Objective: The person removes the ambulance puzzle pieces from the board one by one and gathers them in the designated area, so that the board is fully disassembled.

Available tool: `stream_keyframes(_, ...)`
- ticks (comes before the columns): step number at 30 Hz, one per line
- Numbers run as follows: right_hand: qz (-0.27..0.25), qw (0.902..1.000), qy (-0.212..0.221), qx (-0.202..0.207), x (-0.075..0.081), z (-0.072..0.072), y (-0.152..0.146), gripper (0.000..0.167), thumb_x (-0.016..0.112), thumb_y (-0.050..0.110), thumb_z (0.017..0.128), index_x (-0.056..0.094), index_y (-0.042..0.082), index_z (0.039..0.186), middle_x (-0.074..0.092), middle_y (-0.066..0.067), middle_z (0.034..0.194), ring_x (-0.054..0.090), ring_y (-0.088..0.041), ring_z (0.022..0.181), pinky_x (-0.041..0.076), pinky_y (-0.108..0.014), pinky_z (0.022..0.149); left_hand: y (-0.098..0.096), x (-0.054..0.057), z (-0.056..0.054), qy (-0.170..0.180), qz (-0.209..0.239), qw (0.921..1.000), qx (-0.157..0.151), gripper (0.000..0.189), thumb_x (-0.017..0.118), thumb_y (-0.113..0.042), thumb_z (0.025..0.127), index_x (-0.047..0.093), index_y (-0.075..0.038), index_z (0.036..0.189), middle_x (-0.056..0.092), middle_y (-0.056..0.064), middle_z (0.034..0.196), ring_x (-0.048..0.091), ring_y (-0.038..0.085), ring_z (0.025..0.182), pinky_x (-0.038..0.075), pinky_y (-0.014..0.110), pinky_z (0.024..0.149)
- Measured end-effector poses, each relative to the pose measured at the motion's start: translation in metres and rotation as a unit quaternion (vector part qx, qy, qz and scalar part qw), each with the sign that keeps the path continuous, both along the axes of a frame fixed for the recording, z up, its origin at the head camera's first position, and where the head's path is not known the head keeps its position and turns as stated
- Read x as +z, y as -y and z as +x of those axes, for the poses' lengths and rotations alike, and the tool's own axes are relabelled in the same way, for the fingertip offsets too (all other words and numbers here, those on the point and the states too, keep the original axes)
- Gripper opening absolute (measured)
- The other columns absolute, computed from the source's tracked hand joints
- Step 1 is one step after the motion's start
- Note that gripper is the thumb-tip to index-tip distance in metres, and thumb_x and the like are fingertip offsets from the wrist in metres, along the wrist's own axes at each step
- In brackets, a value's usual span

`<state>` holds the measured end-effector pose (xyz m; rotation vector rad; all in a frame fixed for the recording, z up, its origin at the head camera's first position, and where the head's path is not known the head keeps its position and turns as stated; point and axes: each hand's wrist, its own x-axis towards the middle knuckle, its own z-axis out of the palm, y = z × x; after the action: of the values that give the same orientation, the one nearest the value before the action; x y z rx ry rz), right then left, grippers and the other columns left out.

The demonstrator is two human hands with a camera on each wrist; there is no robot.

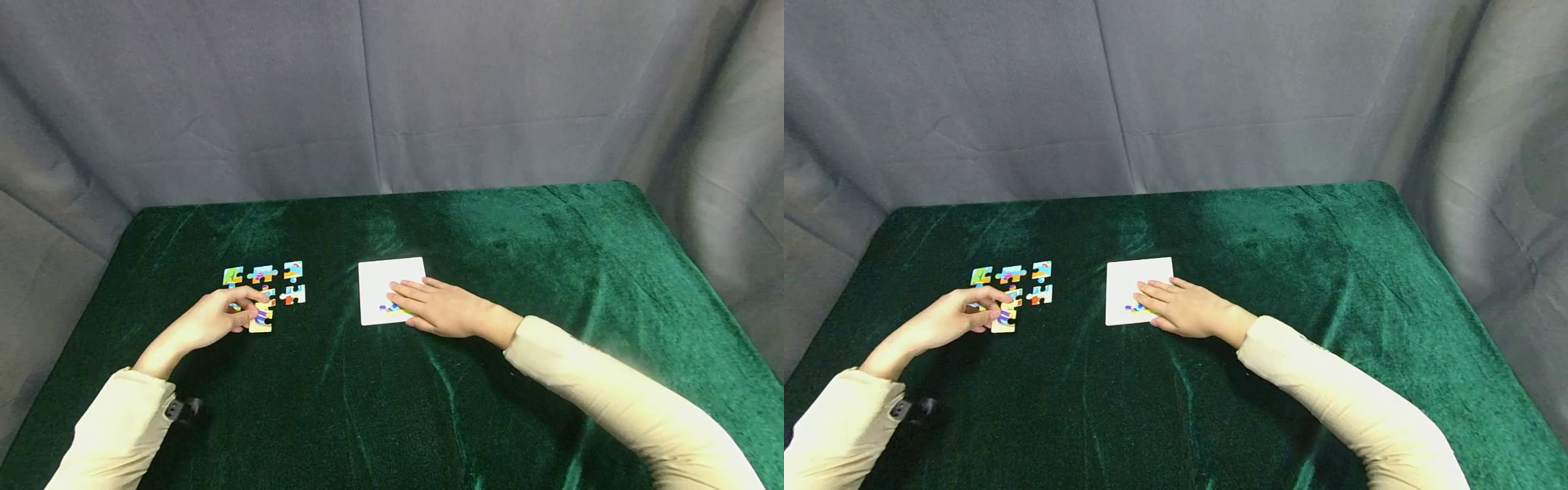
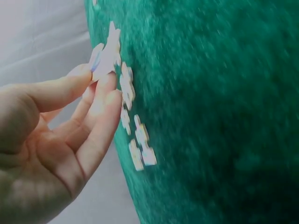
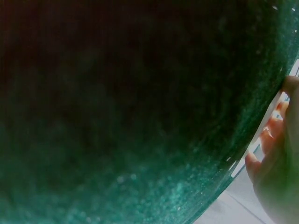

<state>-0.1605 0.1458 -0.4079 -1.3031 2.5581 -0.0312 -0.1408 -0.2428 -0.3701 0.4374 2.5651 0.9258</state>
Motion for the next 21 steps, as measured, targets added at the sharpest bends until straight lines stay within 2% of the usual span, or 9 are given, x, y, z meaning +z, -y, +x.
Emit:
stream_keyframes(5,0.0,1.0,0.002,-0.001,0.0,0.0,0.0,0.055,0.032,0.034,0.104,0.022,0.012,0.152,0.019,-0.006,0.16,0.022,-0.023,0.147,0.02,-0.047,0.119,0.015,-0.001,0.002,0.026,0.015,0.9994,0.02,0.028,0.055,-0.004,0.093,0.056,0.005,0.12,0.063,0.018,0.1,0.062,0.008,0.079,0.054,0.026,0.069)
stream_keyframes(11,0.0,1.0,-0.001,-0.001,-0.001,0.0,0.0,0.054,0.033,0.033,0.103,0.023,0.012,0.152,0.021,-0.007,0.16,0.024,-0.024,0.147,0.021,-0.048,0.118,0.031,-0.003,0.005,0.037,0.019,0.9984,0.039,0.029,0.054,-0.001,0.091,0.054,0.011,0.118,0.064,0.017,0.097,0.058,0.001,0.075,0.053,0.023,0.066)
stream_keyframes(21,0.008,0.9999,0.007,-0.004,-0.001,-0.001,0.0,0.055,0.031,0.035,0.104,0.02,0.013,0.153,0.017,-0.005,0.161,0.02,-0.022,0.148,0.018,-0.046,0.12,0.047,-0.008,0.007,0.066,0.013,0.9969,0.041,0.029,0.05,0.0,0.093,0.05,0.012,0.12,0.062,0.017,0.1,0.056,0.001,0.079,0.053,0.024,0.07)
